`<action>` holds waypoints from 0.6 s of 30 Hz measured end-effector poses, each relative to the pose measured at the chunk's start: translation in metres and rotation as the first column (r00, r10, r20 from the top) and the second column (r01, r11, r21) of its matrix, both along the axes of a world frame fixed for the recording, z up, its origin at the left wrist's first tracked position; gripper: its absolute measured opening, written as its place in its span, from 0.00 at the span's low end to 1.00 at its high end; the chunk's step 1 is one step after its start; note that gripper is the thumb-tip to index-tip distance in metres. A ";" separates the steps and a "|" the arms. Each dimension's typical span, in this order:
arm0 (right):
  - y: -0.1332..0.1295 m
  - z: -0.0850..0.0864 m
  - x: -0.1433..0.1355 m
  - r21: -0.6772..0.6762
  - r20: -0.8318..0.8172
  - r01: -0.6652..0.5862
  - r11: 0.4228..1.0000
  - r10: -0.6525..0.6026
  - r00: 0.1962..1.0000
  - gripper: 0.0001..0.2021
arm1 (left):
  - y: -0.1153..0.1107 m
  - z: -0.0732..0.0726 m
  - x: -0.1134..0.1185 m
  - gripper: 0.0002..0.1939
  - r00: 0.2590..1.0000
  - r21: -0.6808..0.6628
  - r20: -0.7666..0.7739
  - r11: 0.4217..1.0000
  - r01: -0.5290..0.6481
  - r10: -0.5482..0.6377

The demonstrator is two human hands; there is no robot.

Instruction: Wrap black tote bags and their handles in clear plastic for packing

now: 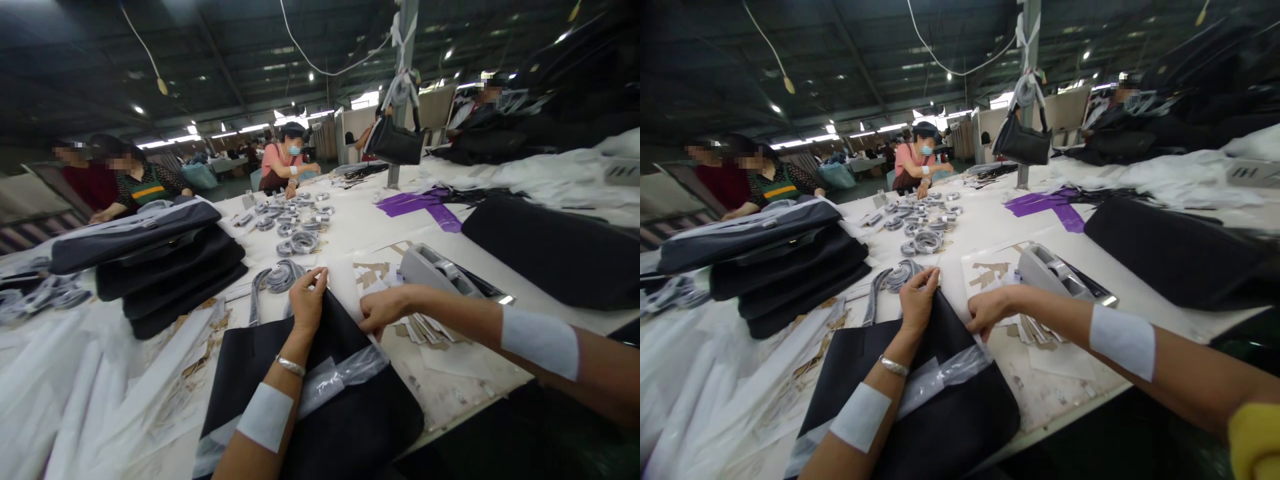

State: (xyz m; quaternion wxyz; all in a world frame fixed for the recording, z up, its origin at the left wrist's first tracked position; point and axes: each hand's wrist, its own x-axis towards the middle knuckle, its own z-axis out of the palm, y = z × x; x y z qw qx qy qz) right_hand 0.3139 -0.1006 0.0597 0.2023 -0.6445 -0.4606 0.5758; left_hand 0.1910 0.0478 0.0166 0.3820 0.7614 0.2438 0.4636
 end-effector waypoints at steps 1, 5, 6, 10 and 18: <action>0.002 0.003 0.002 -0.024 -0.019 -0.009 1.000 0.008 1.000 0.11 | 0.001 0.000 -0.001 0.14 1.000 -0.010 0.006 1.000 -0.003 0.003; 0.007 0.003 0.004 0.029 -0.268 0.234 0.972 -0.218 0.938 0.14 | 0.006 -0.001 -0.002 0.14 1.000 -0.024 0.027 1.000 -0.007 0.007; 0.008 0.000 0.001 0.063 -0.340 0.371 0.927 -0.329 0.881 0.16 | 0.006 -0.001 -0.002 0.14 1.000 -0.027 0.028 1.000 -0.003 0.004; 0.008 -0.020 -0.022 0.179 -0.372 0.636 0.751 -0.547 0.750 0.16 | 0.006 -0.003 0.000 0.13 1.000 -0.038 0.022 0.999 0.007 -0.006; 0.005 -0.023 -0.038 0.466 0.009 0.385 0.797 -0.439 0.898 0.13 | 0.009 -0.003 0.002 0.13 0.999 -0.040 0.047 0.999 0.017 -0.015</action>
